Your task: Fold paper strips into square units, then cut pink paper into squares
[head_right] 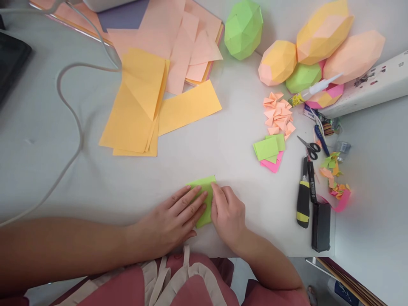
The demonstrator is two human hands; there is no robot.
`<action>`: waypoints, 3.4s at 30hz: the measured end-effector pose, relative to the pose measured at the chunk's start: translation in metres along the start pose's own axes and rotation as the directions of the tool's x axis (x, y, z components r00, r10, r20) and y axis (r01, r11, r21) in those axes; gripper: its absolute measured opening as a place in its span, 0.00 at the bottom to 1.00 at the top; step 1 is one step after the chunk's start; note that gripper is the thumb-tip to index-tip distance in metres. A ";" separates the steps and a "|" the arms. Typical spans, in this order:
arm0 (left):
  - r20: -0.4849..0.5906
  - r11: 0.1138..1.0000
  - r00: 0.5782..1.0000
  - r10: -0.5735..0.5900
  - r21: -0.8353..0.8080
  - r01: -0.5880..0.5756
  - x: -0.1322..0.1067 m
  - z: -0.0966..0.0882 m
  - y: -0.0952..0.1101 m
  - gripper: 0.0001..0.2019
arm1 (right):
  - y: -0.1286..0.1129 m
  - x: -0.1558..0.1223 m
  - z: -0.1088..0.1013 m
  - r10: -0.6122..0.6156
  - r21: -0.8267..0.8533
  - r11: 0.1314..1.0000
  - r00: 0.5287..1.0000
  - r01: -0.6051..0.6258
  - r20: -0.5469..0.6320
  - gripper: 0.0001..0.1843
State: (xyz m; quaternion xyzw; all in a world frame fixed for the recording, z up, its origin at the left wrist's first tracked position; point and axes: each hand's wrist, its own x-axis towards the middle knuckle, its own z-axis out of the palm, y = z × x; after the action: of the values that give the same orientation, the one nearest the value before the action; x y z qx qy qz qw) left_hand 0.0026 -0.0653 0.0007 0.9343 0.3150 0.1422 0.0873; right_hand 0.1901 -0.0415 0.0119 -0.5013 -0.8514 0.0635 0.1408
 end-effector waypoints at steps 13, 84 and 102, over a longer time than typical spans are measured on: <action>0.074 1.000 0.997 0.020 0.023 -0.022 0.003 -0.004 -0.003 0.31 | 0.000 0.000 -0.001 -0.010 0.004 1.000 1.000 0.010 0.001 0.17; 0.471 0.974 0.868 0.159 -0.218 -0.060 0.014 -0.030 -0.036 0.37 | 0.022 -0.061 0.002 0.239 -0.019 0.967 0.936 -0.253 -0.259 0.21; 0.154 0.931 0.919 0.364 -0.100 -0.352 0.009 -0.013 -0.028 0.19 | 0.003 -0.041 0.015 0.054 -0.191 0.980 0.998 -0.048 0.026 0.22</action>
State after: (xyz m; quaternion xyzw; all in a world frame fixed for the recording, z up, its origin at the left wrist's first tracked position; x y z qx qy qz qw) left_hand -0.0104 -0.0365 0.0082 0.9811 0.1251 0.0866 0.1193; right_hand 0.2075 -0.0755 -0.0101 -0.5329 -0.8426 -0.0067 0.0773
